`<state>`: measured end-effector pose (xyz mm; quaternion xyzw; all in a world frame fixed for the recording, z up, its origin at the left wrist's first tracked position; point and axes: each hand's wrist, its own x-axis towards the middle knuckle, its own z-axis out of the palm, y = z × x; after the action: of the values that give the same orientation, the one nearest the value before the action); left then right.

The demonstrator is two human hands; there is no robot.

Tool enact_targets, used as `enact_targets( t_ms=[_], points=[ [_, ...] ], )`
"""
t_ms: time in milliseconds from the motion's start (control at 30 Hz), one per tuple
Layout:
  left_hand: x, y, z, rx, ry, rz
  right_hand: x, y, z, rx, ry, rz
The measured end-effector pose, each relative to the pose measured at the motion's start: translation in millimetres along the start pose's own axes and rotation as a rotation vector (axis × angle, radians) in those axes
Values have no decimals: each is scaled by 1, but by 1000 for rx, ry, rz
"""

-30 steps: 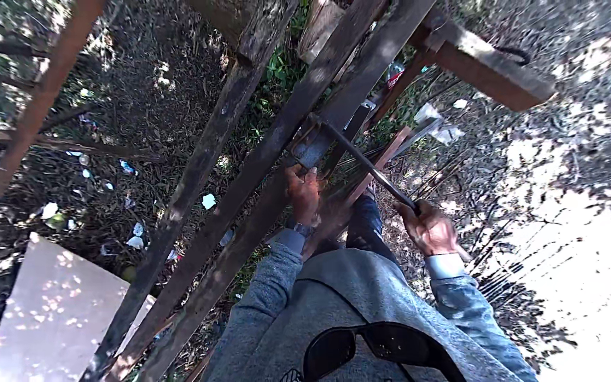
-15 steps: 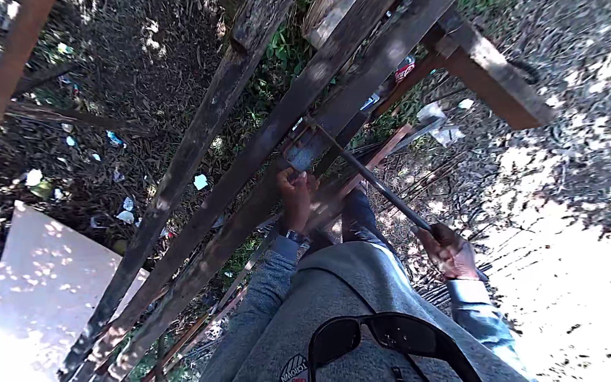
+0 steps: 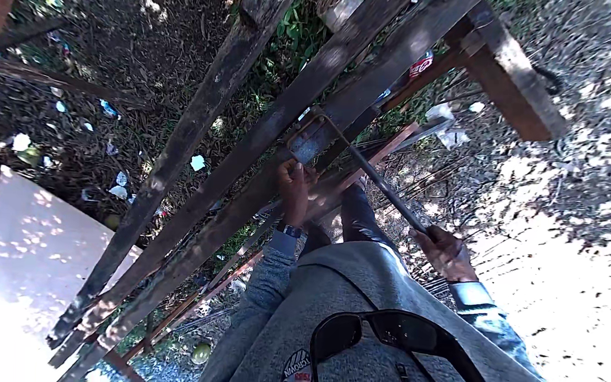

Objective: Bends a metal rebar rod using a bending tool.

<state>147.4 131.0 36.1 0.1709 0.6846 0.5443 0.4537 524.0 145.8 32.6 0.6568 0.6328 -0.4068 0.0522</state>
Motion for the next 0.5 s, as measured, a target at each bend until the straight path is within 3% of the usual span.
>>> enact_targets(
  t_ms=[300, 500],
  points=[
    [-6, 11, 1, -21, 6, 6, -17, -4, 35, 7, 175, -17],
    [-15, 35, -9, -26, -11, 79, -15, -11, 2, 40, 209, -76]
  ],
)
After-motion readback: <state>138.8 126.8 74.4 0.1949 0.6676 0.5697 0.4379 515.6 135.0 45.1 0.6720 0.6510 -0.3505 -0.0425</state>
